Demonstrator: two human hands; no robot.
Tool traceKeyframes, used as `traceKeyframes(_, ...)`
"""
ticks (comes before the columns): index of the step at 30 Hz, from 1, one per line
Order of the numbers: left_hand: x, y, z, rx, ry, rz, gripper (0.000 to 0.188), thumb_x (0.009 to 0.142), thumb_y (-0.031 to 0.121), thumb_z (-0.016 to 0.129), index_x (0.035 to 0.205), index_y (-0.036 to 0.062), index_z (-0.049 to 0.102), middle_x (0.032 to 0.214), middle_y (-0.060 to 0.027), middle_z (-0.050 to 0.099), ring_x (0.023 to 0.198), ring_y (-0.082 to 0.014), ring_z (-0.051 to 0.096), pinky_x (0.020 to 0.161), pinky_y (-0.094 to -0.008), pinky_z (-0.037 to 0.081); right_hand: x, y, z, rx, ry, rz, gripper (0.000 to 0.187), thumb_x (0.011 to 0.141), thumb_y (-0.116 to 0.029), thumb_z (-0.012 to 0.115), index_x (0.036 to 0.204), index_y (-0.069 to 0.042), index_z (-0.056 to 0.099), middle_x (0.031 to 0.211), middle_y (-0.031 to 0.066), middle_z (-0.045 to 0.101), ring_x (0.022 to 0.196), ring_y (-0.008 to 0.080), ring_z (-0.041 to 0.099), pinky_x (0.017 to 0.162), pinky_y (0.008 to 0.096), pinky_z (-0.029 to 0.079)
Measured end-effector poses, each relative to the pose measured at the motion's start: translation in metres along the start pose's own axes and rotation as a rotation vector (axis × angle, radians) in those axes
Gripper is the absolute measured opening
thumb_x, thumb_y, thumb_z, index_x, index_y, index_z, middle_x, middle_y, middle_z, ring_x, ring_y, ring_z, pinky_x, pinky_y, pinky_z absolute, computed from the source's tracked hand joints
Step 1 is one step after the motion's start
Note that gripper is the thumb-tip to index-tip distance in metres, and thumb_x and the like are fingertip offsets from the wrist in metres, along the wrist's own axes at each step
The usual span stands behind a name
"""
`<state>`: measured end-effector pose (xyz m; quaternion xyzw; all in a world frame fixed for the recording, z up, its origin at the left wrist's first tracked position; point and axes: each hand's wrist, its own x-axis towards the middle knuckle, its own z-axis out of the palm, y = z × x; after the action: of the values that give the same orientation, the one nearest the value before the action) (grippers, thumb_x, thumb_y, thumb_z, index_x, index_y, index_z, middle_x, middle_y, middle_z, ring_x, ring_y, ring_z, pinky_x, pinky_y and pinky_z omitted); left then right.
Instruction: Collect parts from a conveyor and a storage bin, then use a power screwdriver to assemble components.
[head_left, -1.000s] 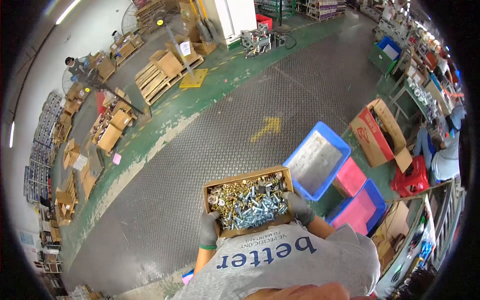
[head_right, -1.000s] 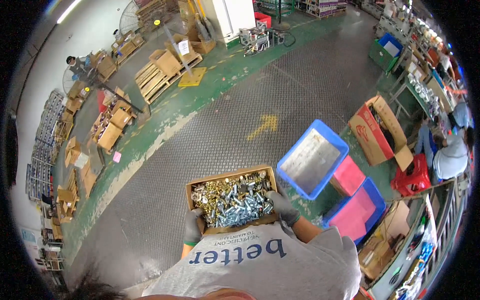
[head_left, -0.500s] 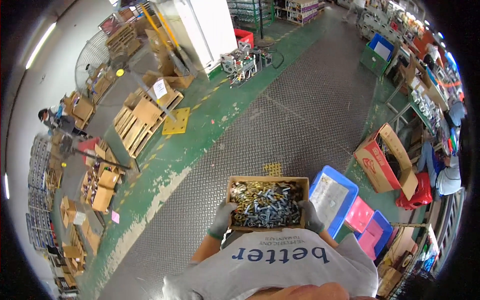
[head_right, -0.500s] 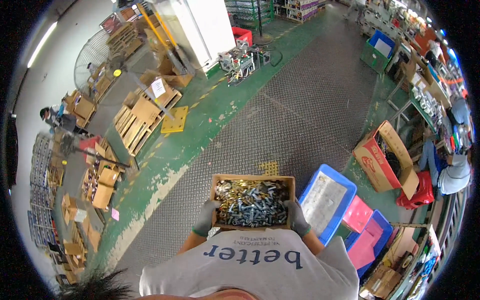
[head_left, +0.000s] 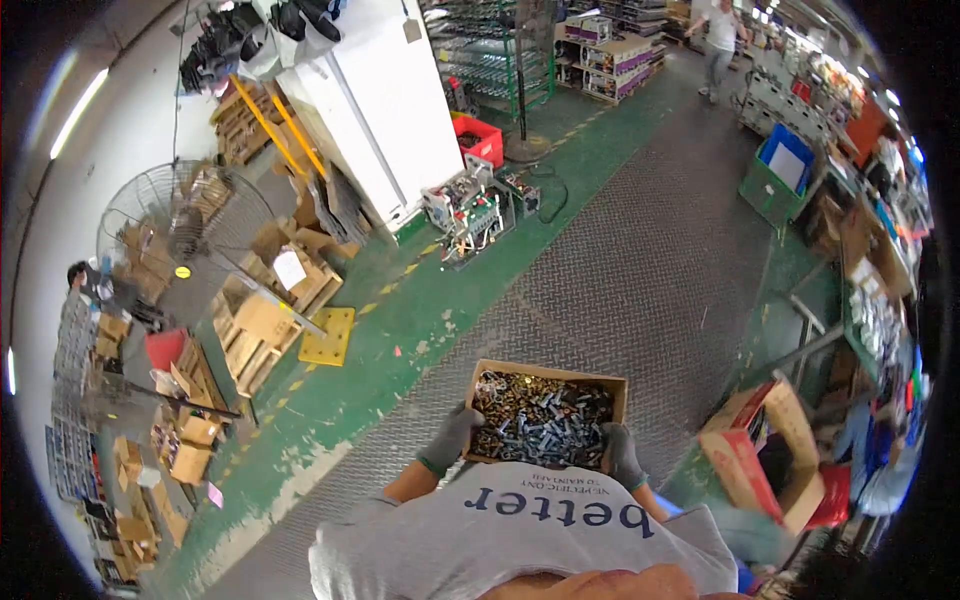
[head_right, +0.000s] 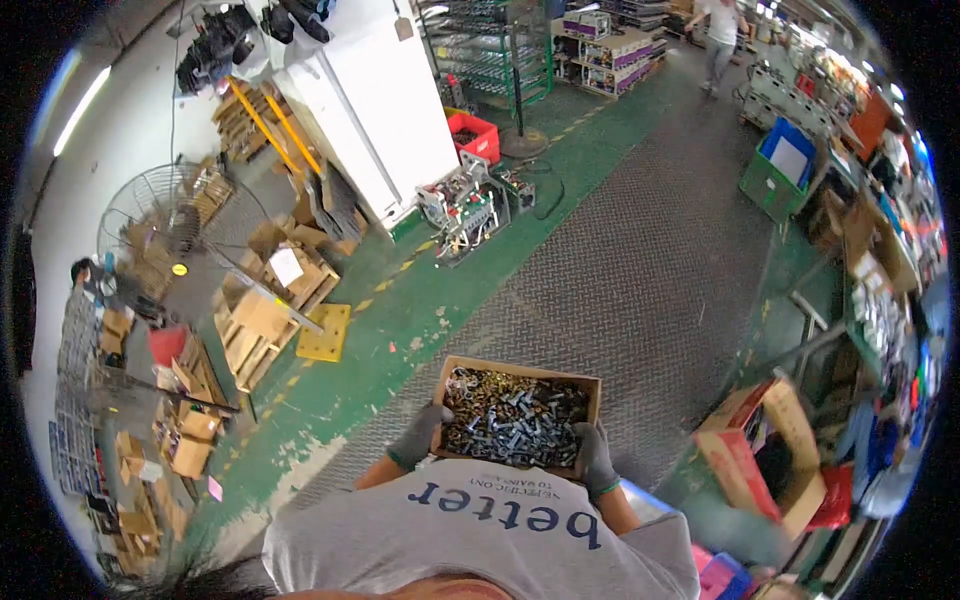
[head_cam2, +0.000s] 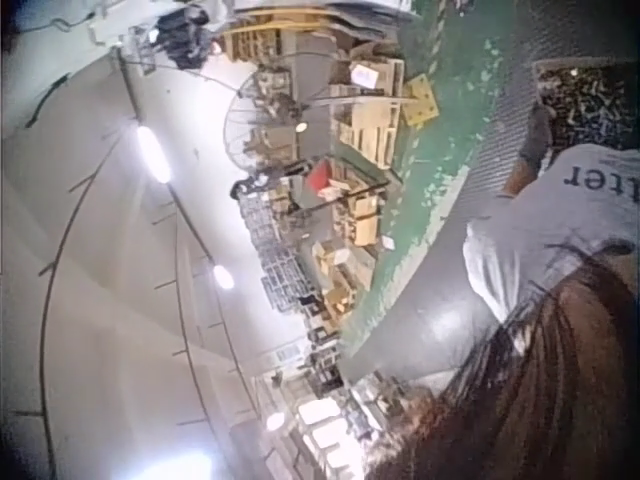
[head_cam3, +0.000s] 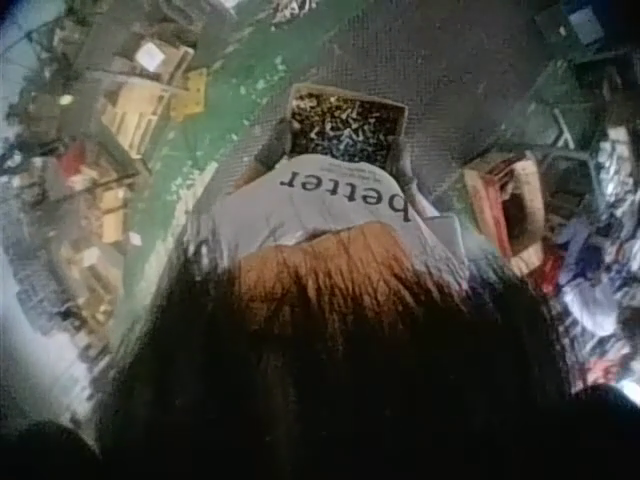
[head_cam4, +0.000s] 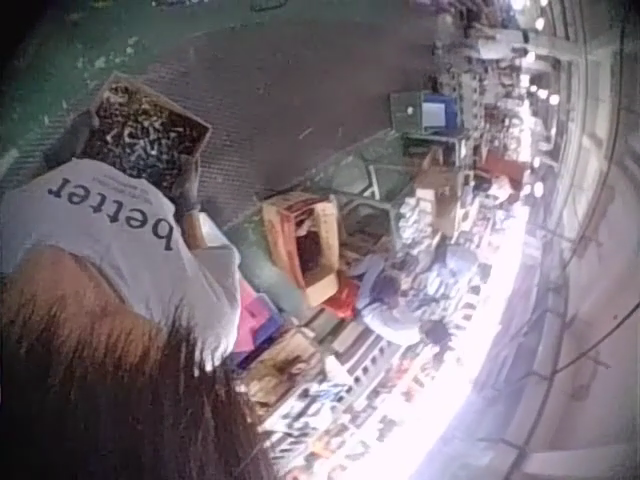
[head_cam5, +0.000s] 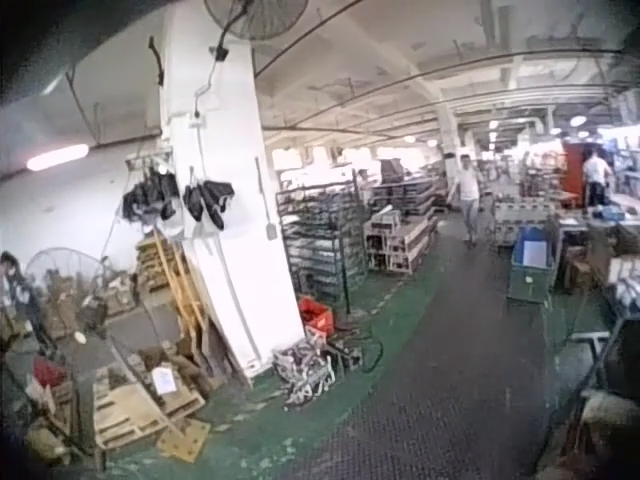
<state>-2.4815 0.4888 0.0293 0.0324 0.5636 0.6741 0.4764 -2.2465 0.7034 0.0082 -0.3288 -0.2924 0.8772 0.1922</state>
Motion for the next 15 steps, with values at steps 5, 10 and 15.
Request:
traceKeyframes(5, 0.108, 0.025, 0.076, -0.302, 0.040, -0.151, 0.041, 0.076, 0.013, 0.054, 0.115, -0.0011, 0.051, 0.099, -0.0108, 0.060, 0.086, -0.0215, 0.061, 0.072, -0.0371, 0.055, 0.114, -0.097, -0.045, -0.733, 0.014, -0.198, 0.029, 0.092, -0.023, 0.050, 0.115, -0.005, 0.051, 0.102, 0.0113, 0.054, 0.092, 0.0252, 0.054, 0.079, 0.0419, 0.048)
traceKeyframes(10, 0.290, 0.088, 0.156, -0.308, 0.022, 0.011, 0.044, 0.077, 0.014, 0.054, 0.118, -0.0009, 0.051, 0.095, -0.0096, 0.059, 0.081, -0.0201, 0.059, 0.071, -0.0337, 0.053, 0.272, -0.193, -0.080, -0.951, -0.030, -0.355, 0.036, 0.096, -0.033, 0.047, 0.120, -0.006, 0.050, 0.112, 0.0106, 0.052, 0.101, 0.0256, 0.051, 0.092, 0.0374, 0.041)
traceKeyframes(15, 0.463, 0.192, 0.221, 0.083, -0.178, -0.049, 0.044, 0.079, 0.021, 0.054, 0.117, -0.0008, 0.052, 0.093, -0.0069, 0.059, 0.082, -0.0174, 0.055, 0.072, -0.0304, 0.046, 0.410, -0.298, -0.101, -0.366, -0.144, -0.317, 0.034, 0.100, -0.029, 0.038, 0.116, -0.003, 0.054, 0.110, 0.0098, 0.057, 0.105, 0.0249, 0.053, 0.092, 0.0391, 0.043)
